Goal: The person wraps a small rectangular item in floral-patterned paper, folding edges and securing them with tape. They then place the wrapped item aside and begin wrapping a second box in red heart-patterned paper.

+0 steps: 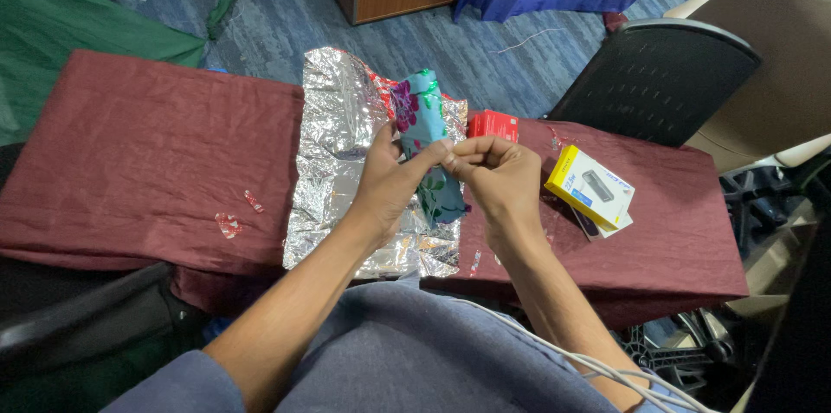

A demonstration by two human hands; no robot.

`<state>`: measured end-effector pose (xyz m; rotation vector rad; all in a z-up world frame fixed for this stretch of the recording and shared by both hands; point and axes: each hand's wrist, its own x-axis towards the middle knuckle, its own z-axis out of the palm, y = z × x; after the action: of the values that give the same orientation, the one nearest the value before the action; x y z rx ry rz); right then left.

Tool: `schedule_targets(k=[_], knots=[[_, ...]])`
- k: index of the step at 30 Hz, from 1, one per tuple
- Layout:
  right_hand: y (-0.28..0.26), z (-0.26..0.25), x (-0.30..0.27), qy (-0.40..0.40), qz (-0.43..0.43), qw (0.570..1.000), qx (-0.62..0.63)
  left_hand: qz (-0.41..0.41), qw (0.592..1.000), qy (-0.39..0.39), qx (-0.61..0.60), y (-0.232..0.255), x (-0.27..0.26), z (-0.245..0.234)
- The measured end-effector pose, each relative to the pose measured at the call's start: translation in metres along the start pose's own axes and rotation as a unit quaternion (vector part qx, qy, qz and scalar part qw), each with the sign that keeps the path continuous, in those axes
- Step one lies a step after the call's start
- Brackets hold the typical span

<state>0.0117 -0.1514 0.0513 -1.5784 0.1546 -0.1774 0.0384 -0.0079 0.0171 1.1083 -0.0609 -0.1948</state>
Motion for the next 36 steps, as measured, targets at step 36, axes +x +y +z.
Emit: schedule_targets(k=[36], knots=[[-0.041, 0.032, -0.026, 0.002, -0.069, 0.997, -0.027, 0.095, 0.985, -0.039, -0.135, 0.032, 0.006, 0.018]])
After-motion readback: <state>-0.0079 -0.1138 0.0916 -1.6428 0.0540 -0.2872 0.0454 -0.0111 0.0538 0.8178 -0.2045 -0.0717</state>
